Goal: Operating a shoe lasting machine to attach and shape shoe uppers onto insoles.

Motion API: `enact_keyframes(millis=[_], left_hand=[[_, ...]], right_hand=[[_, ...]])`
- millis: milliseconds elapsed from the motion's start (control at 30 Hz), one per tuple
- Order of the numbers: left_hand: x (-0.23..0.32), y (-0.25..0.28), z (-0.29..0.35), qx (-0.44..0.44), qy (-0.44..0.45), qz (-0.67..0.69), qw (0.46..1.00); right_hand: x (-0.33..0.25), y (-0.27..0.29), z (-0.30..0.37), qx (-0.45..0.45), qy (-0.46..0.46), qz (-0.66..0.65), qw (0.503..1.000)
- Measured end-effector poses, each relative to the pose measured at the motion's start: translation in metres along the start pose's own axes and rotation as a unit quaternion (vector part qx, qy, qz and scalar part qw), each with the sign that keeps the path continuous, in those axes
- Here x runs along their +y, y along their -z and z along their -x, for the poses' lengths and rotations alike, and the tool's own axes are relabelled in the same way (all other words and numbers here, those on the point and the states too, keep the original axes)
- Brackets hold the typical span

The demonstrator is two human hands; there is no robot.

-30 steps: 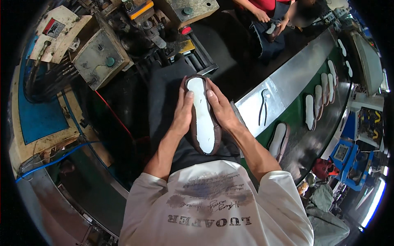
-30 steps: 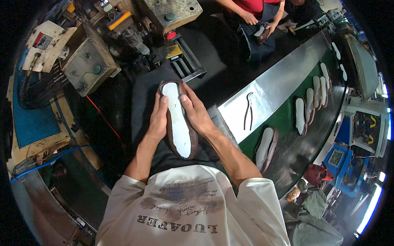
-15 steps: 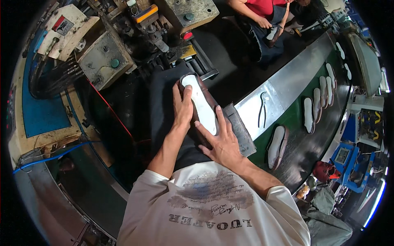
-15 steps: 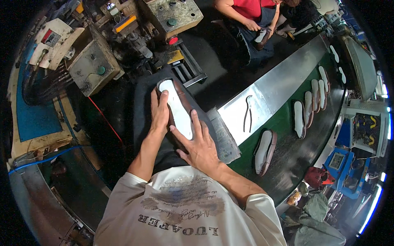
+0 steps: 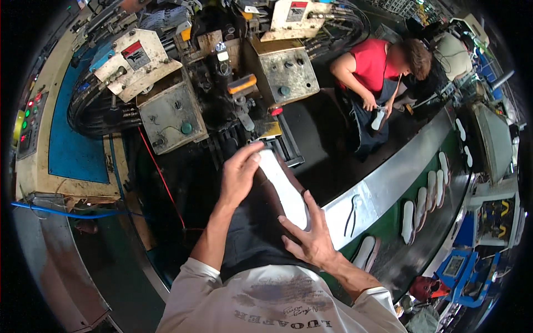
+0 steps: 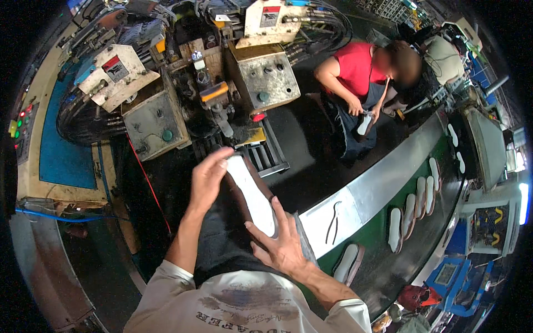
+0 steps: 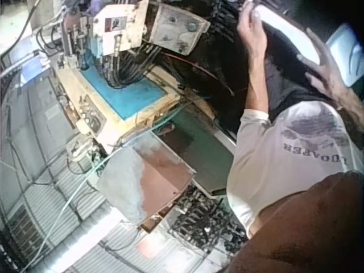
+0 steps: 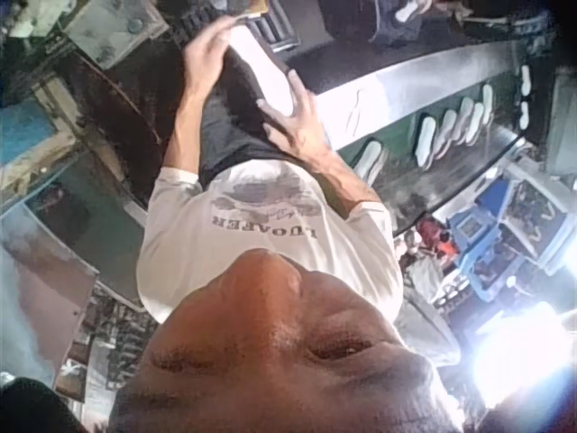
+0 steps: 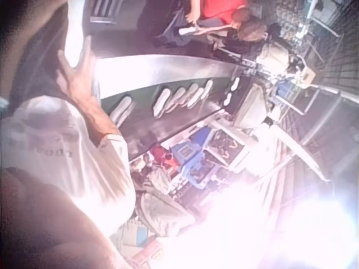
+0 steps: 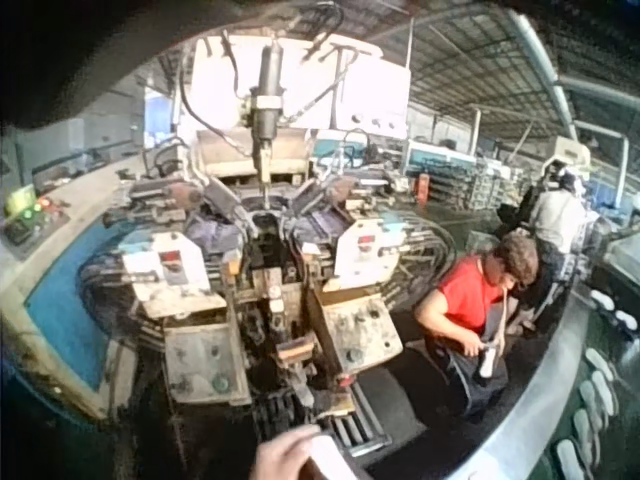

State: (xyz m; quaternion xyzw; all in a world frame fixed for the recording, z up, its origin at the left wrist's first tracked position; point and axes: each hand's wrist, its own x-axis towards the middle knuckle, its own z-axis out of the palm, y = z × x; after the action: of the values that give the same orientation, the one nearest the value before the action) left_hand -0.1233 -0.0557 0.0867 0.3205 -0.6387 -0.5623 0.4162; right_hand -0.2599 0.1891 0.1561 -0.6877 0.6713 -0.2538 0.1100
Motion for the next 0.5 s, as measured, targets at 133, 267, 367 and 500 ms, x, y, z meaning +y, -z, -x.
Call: enact_keyframes(millis=[133,267,367,500], left_hand=[[-0.012,0.023,-0.044,0.113,0.068,0.099,0.986],[-0.191,0.003,-0.080,0.001,-0.063,-0.285,0.956],[-0.279,-0.030,-0.098,-0.076,-0.005,-0.361,0.929],[-0.271,-0.029,-0.109,-0.146,0.043,-0.340,0.928]], right_hand=[[0.009,0.044,-0.108,0.070,0.072,0.017,0.995],[0.031,0.045,-0.254,0.114,0.113,0.045,0.986],[0.043,0.029,-0.338,0.138,0.120,0.038,0.982],[0.065,-0.003,-0.388,0.124,0.092,0.018,0.988]])
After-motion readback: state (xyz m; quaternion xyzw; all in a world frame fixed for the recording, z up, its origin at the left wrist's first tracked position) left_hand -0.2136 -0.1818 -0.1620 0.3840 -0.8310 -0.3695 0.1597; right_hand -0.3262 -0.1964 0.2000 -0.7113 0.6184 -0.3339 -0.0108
